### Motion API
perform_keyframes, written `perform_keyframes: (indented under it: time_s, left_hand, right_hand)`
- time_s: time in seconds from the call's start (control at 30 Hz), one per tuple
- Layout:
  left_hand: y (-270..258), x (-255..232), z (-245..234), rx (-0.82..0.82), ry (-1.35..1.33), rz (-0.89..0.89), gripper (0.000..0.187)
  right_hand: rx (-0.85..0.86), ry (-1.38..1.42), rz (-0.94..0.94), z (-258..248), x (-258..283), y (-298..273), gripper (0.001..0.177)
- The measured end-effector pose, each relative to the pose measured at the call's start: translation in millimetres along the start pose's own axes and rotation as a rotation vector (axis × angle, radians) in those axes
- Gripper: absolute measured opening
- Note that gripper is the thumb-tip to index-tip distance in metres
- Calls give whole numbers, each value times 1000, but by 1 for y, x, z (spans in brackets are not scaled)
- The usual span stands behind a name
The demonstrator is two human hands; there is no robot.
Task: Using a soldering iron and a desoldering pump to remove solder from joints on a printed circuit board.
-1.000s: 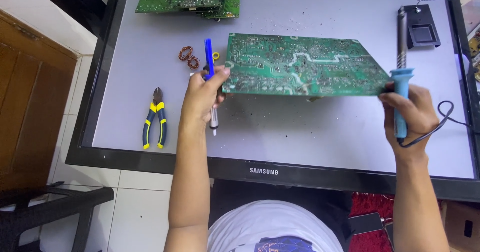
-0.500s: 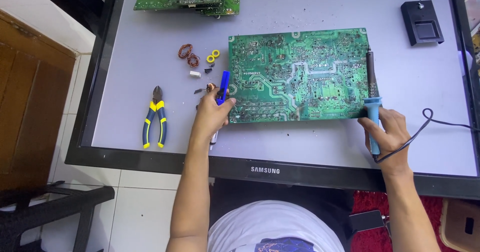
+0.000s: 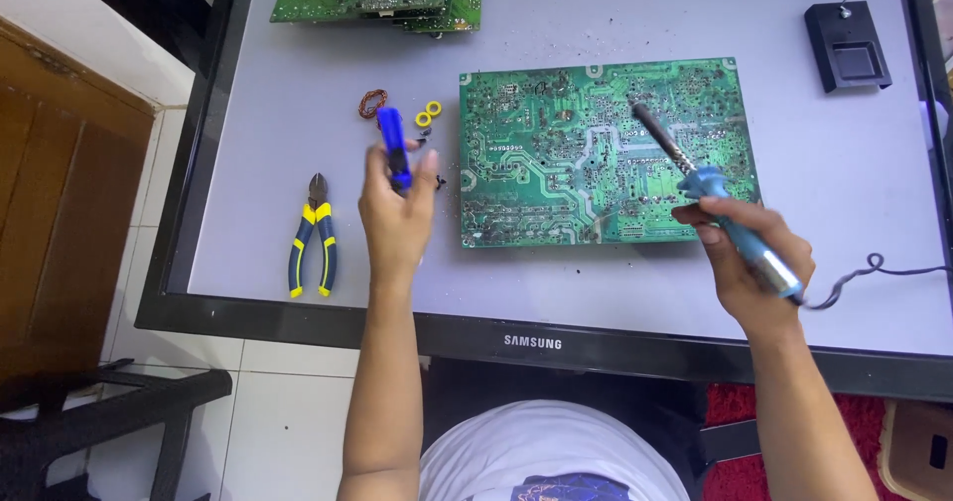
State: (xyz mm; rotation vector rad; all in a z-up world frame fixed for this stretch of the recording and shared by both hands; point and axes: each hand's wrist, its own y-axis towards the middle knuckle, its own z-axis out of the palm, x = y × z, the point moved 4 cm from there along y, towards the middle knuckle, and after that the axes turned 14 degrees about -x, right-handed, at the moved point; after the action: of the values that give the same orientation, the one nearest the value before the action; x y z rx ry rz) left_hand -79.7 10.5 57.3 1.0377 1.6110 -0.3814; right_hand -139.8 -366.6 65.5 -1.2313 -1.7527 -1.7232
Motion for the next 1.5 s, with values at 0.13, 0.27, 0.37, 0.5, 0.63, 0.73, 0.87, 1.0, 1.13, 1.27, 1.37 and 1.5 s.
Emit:
perform_keyframes:
  time_s: [0.13, 0.27, 0.37, 0.5, 0.63, 0.73, 0.87, 1.0, 1.13, 1.27, 1.37, 1.5]
  left_hand:
    - [10, -3, 6, 56, -533, -55, 24]
    - [15, 9, 21, 65, -772, -94, 40]
    - [18, 17, 36, 71, -903, -94, 52]
    - [21, 24, 53, 107, -1014, -109, 60]
    - [22, 11, 56, 162, -958, -151, 64]
    - [21, 7, 55, 149, -837, -150, 66]
    - [21, 13, 62, 150, -725, -189, 58]
    - [22, 9, 65, 198, -689, 15, 48]
    - [22, 15, 66, 191, -767, 26, 27]
    - [19, 27, 63, 179, -632, 0, 26]
    - [18, 32, 61, 149, -586, 26, 26]
    - [17, 31, 59, 129, -551, 70, 22]
  right_hand:
    - [-65, 170, 176, 19, -5, 12, 32]
    - [-83, 249, 300, 34, -14, 16, 47]
    - [-102, 312, 430, 40, -27, 15, 53]
    - [-90, 354, 550, 48, -40, 13, 48]
    - [-65, 319, 586, 55, -47, 11, 49]
    - [-63, 248, 589, 55, -44, 15, 44]
    - [-90, -1, 538, 49, -44, 25, 25]
    - [-168, 210, 626, 50, -63, 27, 21]
    - [-220, 290, 634, 54, -65, 30, 23]
    - [-186, 311, 603, 53, -69, 31, 27]
    - [-176, 317, 597, 54, -73, 33, 27]
    - [-112, 344, 581, 61, -69, 35, 21]
